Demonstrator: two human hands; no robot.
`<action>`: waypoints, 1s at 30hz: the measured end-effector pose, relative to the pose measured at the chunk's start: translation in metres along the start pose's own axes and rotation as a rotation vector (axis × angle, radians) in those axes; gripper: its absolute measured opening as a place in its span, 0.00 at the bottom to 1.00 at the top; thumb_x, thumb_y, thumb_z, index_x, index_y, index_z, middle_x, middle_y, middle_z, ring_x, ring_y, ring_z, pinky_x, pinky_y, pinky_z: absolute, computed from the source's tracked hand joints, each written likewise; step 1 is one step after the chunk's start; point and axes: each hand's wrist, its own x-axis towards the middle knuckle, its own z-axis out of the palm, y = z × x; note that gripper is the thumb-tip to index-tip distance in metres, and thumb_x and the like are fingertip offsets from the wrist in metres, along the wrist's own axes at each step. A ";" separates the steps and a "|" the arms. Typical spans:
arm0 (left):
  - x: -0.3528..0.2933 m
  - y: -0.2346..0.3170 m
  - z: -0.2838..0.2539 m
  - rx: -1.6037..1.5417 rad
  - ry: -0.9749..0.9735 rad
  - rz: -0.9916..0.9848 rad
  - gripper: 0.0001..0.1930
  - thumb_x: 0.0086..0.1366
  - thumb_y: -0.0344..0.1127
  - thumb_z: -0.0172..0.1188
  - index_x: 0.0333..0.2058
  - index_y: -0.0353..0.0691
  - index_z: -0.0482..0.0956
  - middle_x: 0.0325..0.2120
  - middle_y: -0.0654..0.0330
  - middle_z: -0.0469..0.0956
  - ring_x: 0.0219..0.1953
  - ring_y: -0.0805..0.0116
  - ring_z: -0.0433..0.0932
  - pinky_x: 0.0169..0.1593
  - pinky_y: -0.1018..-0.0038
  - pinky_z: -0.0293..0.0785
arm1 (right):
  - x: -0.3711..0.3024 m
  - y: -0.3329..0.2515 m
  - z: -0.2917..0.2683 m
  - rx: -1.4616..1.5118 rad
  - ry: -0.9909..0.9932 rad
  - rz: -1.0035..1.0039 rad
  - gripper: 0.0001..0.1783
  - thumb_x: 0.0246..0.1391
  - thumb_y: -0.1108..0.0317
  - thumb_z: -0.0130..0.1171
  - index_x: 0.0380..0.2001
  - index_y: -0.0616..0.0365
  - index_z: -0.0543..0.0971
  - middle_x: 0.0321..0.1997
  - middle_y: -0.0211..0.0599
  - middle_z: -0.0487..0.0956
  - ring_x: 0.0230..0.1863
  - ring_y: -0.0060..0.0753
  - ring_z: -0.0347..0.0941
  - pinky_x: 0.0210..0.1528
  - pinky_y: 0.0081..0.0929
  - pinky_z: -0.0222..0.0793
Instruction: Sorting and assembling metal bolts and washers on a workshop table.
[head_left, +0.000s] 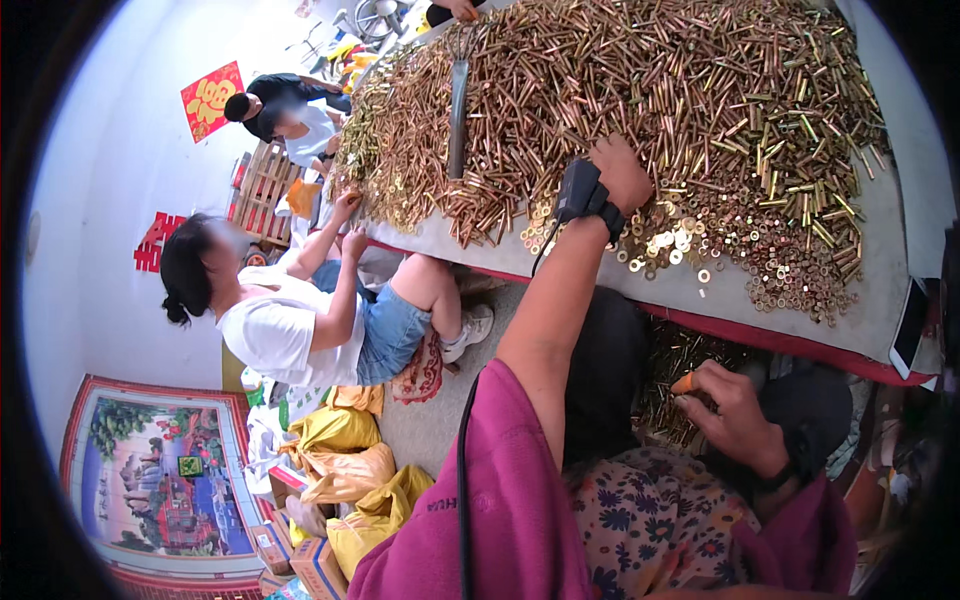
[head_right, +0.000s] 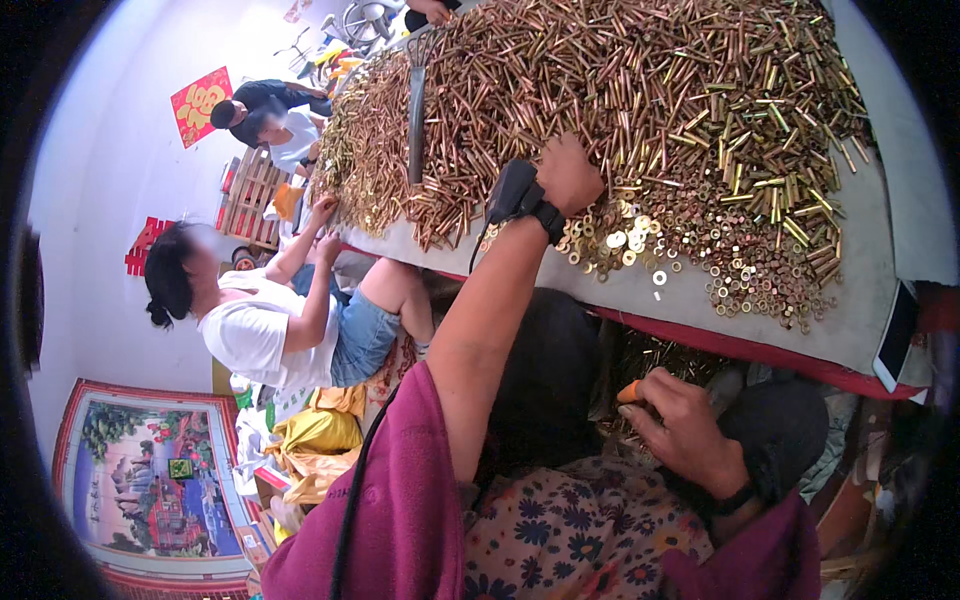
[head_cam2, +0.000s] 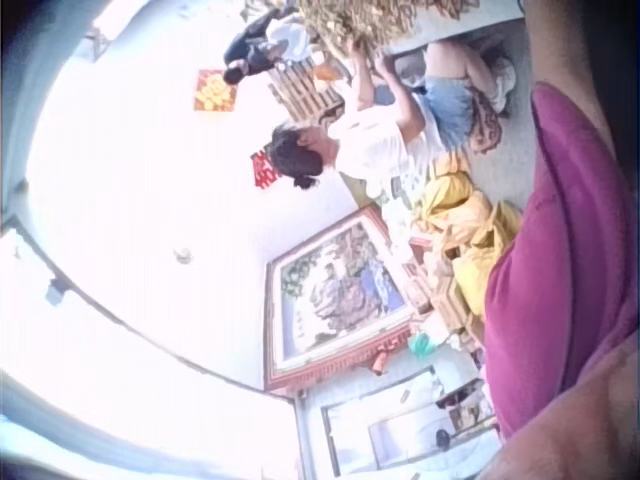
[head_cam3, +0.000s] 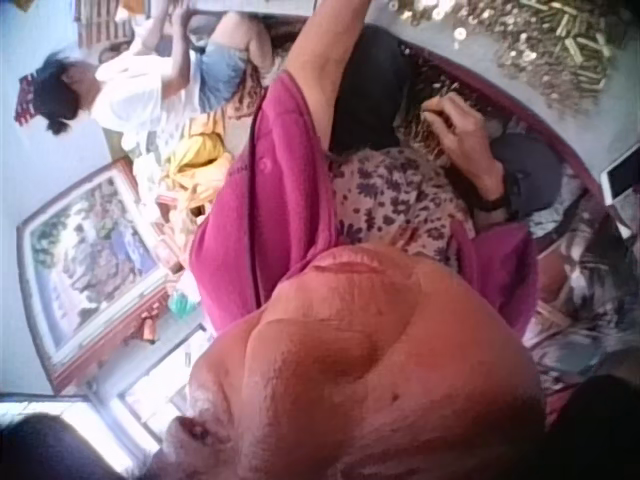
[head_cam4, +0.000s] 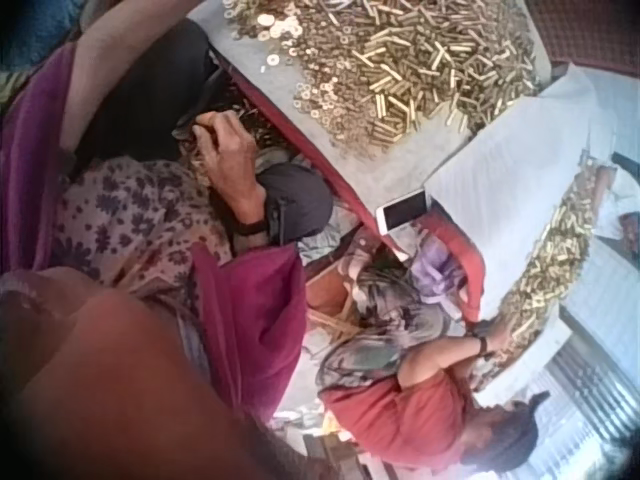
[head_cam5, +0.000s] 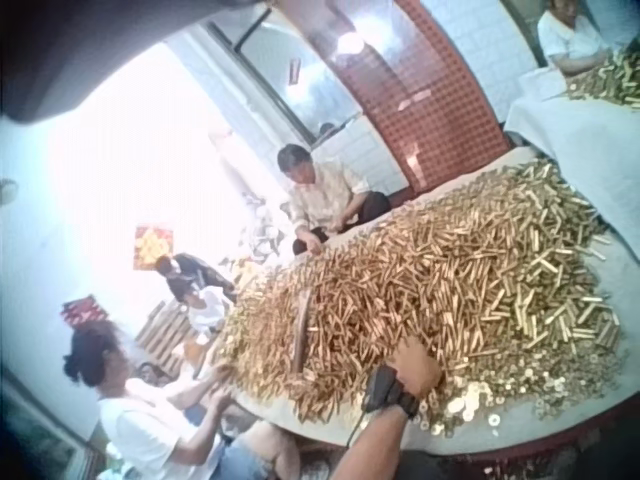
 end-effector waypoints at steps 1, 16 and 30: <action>0.000 -0.006 0.002 0.023 -0.019 0.041 0.17 0.48 0.29 0.56 0.38 0.27 0.67 0.38 0.38 0.69 0.42 0.40 0.71 0.45 0.53 0.70 | -0.001 -0.001 0.001 0.007 0.002 0.000 0.07 0.48 0.75 0.60 0.31 0.64 0.75 0.27 0.43 0.72 0.27 0.44 0.72 0.29 0.35 0.66; 0.002 0.000 -0.019 0.159 -0.097 0.028 0.19 0.51 0.31 0.64 0.39 0.33 0.66 0.35 0.49 0.74 0.38 0.54 0.79 0.38 0.63 0.76 | 0.001 0.003 0.006 -0.077 -0.001 0.108 0.07 0.51 0.71 0.60 0.32 0.63 0.76 0.27 0.42 0.72 0.24 0.41 0.71 0.27 0.33 0.64; -0.007 -0.019 -0.043 -0.165 -0.097 0.113 0.13 0.52 0.25 0.55 0.37 0.31 0.66 0.34 0.37 0.76 0.37 0.37 0.76 0.39 0.50 0.72 | 0.016 0.013 0.015 -0.104 0.036 0.142 0.07 0.50 0.72 0.61 0.32 0.63 0.77 0.25 0.39 0.71 0.23 0.33 0.69 0.26 0.29 0.63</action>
